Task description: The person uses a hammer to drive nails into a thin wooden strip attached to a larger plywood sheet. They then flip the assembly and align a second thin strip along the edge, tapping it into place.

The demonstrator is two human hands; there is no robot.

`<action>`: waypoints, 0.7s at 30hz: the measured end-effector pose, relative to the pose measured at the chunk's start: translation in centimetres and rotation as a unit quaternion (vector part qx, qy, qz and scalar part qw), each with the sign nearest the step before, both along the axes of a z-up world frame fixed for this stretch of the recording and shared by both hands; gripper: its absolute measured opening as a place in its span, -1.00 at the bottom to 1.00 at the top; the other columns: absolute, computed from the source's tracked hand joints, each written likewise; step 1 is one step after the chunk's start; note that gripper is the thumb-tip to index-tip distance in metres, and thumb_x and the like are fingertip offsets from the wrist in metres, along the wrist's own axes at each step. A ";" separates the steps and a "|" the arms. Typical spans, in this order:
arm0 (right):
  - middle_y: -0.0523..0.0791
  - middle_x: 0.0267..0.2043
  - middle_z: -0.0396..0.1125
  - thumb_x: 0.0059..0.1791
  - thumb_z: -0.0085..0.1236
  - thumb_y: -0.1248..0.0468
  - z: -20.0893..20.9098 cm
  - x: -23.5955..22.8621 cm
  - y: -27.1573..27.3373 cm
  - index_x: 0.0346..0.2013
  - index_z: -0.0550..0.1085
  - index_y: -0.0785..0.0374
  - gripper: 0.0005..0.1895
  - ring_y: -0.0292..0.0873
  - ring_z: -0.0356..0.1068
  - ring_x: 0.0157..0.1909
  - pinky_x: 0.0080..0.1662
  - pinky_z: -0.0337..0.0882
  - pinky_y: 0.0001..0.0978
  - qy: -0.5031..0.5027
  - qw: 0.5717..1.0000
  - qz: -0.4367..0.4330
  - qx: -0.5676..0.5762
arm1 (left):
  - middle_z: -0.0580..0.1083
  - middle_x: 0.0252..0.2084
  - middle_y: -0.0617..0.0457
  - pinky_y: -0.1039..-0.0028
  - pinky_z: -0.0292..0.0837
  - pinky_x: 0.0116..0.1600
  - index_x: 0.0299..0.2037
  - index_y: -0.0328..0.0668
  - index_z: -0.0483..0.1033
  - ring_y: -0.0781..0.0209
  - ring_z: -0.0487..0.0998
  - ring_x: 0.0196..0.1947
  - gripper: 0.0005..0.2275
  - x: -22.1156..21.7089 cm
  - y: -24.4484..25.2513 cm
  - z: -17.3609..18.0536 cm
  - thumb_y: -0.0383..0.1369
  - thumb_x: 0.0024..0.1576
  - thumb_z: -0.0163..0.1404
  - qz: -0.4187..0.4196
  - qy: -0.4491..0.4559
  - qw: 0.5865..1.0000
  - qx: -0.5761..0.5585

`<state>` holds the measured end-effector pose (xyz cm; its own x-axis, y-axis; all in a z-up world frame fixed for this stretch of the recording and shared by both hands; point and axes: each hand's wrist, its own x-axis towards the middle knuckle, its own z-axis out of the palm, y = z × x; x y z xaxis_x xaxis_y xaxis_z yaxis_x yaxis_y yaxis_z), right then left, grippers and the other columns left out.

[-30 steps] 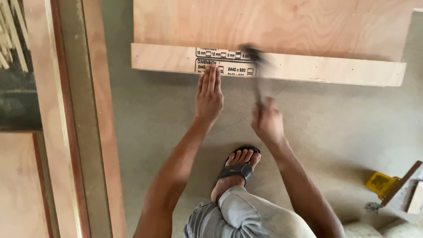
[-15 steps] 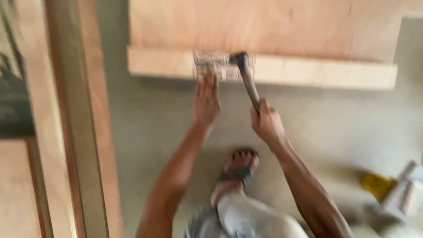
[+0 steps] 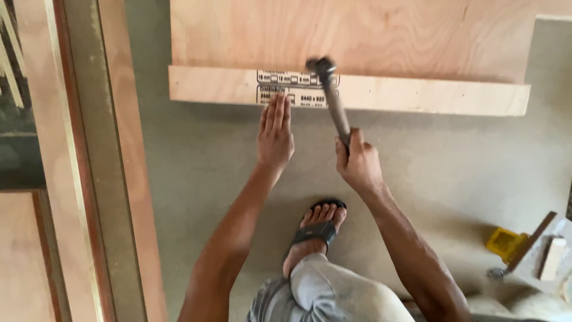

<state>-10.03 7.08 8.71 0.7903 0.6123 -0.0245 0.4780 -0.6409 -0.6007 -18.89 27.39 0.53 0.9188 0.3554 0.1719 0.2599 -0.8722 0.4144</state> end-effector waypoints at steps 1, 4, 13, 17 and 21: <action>0.01 -0.64 0.34 0.15 0.02 0.28 0.6 -0.6 -0.6 -0.06 0.27 0.45 -0.76 -0.04 0.42 -0.65 -0.61 0.38 -0.19 0.012 0.999 -0.011 0.044 | -0.01 0.57 -0.14 0.17 -0.14 0.62 0.51 -0.38 0.00 -0.01 -0.08 0.59 -0.41 -0.4 -0.2 0.1 -0.57 0.21 -0.20 -0.007 -0.001 1.000 -0.024; 0.03 -0.54 0.37 0.18 -0.07 0.29 1.4 -1.2 -0.5 -0.08 0.24 0.38 -0.82 -0.05 0.47 -0.56 -0.52 0.45 -0.19 -0.097 0.966 -0.019 0.238 | -0.01 0.57 -0.16 0.16 -0.15 0.61 0.51 -0.40 0.00 -0.03 -0.08 0.58 -0.41 0.4 0.5 -0.3 -0.57 0.20 -0.21 -0.007 -0.017 0.999 -0.028; 0.04 -0.58 0.36 0.14 0.01 0.24 1.1 0.2 -0.3 -0.10 0.29 0.43 -0.74 0.07 0.43 -0.58 -0.56 0.40 -0.10 -0.039 0.995 -0.005 0.093 | -0.03 0.59 -0.17 0.20 -0.20 0.62 0.52 -0.37 -0.01 -0.01 -0.12 0.60 -0.38 0.2 -0.1 -0.3 -0.62 0.18 -0.21 0.001 0.006 1.000 0.003; 0.06 -0.54 0.40 0.19 -0.05 0.21 0.3 -0.1 -1.3 -0.11 0.27 0.42 -0.74 0.00 0.39 -0.70 -0.65 0.36 -0.18 -0.099 0.981 0.005 0.165 | -0.03 0.55 -0.27 0.14 -0.18 0.58 0.48 -0.46 0.00 -0.08 -0.10 0.56 -0.43 0.6 0.0 -1.2 -0.58 0.21 -0.21 -0.013 0.011 0.999 -0.037; 0.11 -0.60 0.36 0.16 -0.03 0.16 -2.5 -0.3 -0.2 -0.13 0.27 0.42 -0.69 0.15 0.40 -0.63 -0.56 0.41 -0.03 0.019 0.998 0.017 -0.051 | -0.03 0.60 -0.16 0.19 -0.16 0.64 0.52 -0.38 0.00 -0.02 -0.10 0.61 -0.42 0.3 -0.7 -1.0 -0.61 0.24 -0.21 0.000 0.040 0.999 0.002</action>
